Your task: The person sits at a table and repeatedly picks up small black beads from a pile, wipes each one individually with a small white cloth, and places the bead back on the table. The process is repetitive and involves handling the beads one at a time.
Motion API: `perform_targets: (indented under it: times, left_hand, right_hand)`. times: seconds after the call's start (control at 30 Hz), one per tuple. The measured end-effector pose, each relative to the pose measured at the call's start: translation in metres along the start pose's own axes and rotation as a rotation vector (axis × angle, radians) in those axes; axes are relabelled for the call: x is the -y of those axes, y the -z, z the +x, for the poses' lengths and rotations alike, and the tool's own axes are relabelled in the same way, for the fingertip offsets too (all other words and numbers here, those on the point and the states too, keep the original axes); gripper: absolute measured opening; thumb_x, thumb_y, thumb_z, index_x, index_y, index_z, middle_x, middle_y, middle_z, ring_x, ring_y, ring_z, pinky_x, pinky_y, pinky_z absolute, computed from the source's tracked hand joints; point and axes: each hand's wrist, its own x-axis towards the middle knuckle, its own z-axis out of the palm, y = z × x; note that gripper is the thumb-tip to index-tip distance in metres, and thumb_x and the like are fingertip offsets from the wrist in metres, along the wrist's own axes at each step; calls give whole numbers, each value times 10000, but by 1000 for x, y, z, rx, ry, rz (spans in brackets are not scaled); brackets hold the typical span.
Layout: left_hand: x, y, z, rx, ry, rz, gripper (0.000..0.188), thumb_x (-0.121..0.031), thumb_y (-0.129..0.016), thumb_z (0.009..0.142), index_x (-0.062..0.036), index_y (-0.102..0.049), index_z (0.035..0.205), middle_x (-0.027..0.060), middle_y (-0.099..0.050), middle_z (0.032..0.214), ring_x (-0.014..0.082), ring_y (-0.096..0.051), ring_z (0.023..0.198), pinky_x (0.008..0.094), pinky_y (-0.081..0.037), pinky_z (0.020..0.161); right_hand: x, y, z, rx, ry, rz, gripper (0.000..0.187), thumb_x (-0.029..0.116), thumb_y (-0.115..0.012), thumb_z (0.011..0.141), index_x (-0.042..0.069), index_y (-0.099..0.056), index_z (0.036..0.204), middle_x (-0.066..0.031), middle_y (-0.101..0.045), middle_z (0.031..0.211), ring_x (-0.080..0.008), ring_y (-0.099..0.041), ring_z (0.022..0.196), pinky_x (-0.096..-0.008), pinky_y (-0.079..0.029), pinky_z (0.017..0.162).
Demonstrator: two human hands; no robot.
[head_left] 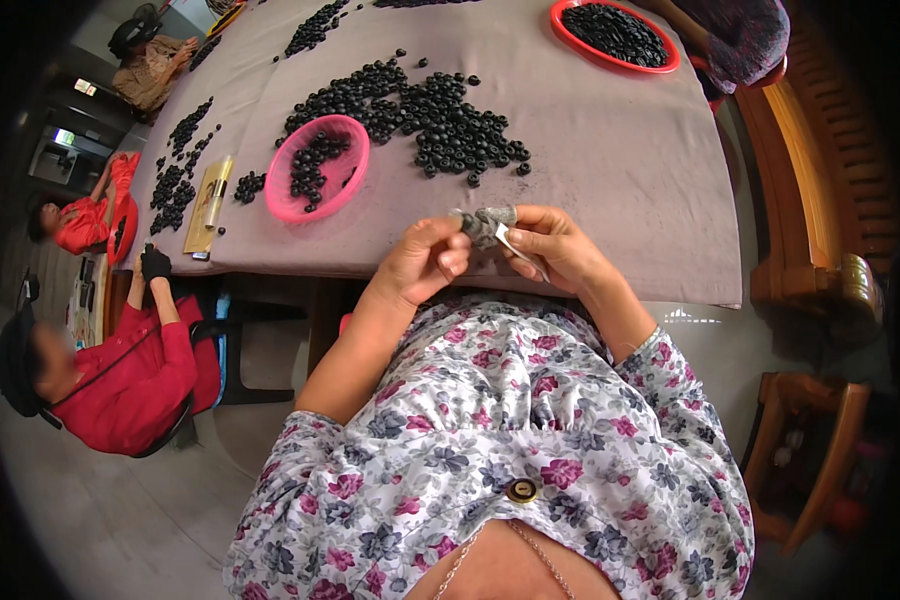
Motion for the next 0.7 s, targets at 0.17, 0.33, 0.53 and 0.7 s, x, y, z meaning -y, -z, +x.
perform_targets:
  times: [0.17, 0.33, 0.53, 0.7]
  left_hand:
    - [-71, 9, 2, -48, -241, -325, 301, -317, -636, 912, -20, -604, 940, -25, -493, 692, 53, -455, 541, 213, -403, 517]
    - [-76, -6, 15, -304, -429, 516, 233, -253, -649, 904, -24, -631, 943, -1, -573, 728, 51, -518, 585, 199, -420, 538]
    - [-31, -7, 58, -355, -684, 1592, 175, -187, -688, 821, -38, -612, 872, 92, -602, 753, 215, -589, 628, 337, -474, 581]
    - [-28, -18, 61, -381, -690, 2012, 240, -220, -719, 765, -38, -565, 791, 111, -572, 786, 333, -595, 724, 423, -479, 624]
  right_hand:
    - [0, 0, -2, 21, 13, 38, 144, 101, -613, 916, -16, -619, 999, -45, -593, 745, -79, -528, 540, -197, -423, 475]
    - [2, 0, 0, 45, 4, 39, 142, 101, -613, 916, -16, -615, 996, -51, -600, 756, -81, -537, 547, -199, -439, 485]
    - [2, -1, -1, 42, 9, 59, 142, 109, -615, 916, -8, -617, 996, -46, -598, 761, -78, -537, 554, -194, -435, 495]
    - [4, -3, -1, 30, -1, 40, 144, 115, -617, 917, -4, -617, 999, -41, -592, 758, -77, -533, 555, -198, -436, 500]
